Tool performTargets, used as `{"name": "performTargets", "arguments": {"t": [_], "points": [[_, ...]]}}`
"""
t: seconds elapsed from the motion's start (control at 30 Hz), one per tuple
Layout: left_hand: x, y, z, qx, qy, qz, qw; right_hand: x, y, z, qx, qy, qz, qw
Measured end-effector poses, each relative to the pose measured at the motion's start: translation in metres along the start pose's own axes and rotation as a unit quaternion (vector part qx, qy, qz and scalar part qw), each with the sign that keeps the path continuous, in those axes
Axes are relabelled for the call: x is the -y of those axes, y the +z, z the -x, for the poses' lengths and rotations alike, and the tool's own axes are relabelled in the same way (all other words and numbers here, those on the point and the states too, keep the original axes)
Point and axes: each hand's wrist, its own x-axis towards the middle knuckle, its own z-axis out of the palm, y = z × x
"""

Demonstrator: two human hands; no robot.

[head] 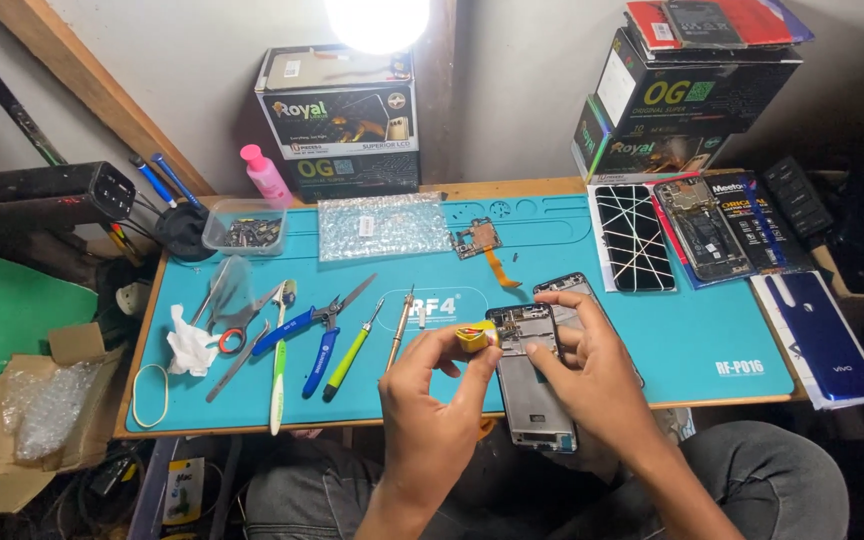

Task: A person is repairing a mobile phone by cleaning the frame and aligning internal components on a workbench.

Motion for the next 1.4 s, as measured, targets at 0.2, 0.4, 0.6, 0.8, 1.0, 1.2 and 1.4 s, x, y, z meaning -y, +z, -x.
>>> {"name": "performTargets", "arguments": {"t": [0.2, 0.4, 0.6, 0.8, 1.0, 1.2, 1.4], "points": [[-0.005, 0.013, -0.008, 0.003, 0.085, -0.023, 0.996, -0.006, -0.007, 0.004, -0.008, -0.08, 0.004, 0.997], [-0.008, 0.019, -0.009, 0.002, 0.091, -0.025, 0.996, 0.0, -0.007, 0.01, -0.009, -0.076, -0.01, 0.997], [-0.007, 0.021, -0.011, 0.008, 0.104, -0.028, 0.994, 0.0, -0.006, 0.011, 0.003, -0.084, -0.03, 0.996], [-0.008, 0.021, -0.011, 0.009, 0.101, -0.033, 0.994, 0.002, -0.005, 0.014, 0.001, -0.08, -0.04, 0.996], [-0.008, 0.02, -0.012, 0.015, 0.108, -0.037, 0.993, -0.001, -0.004, 0.014, 0.005, -0.092, -0.044, 0.995], [-0.01, 0.019, -0.012, 0.014, 0.125, -0.036, 0.991, 0.005, -0.004, 0.016, 0.005, -0.079, -0.039, 0.996], [-0.009, 0.019, -0.01, 0.009, 0.13, -0.037, 0.991, 0.004, -0.004, 0.017, -0.001, -0.087, -0.029, 0.996]]}}
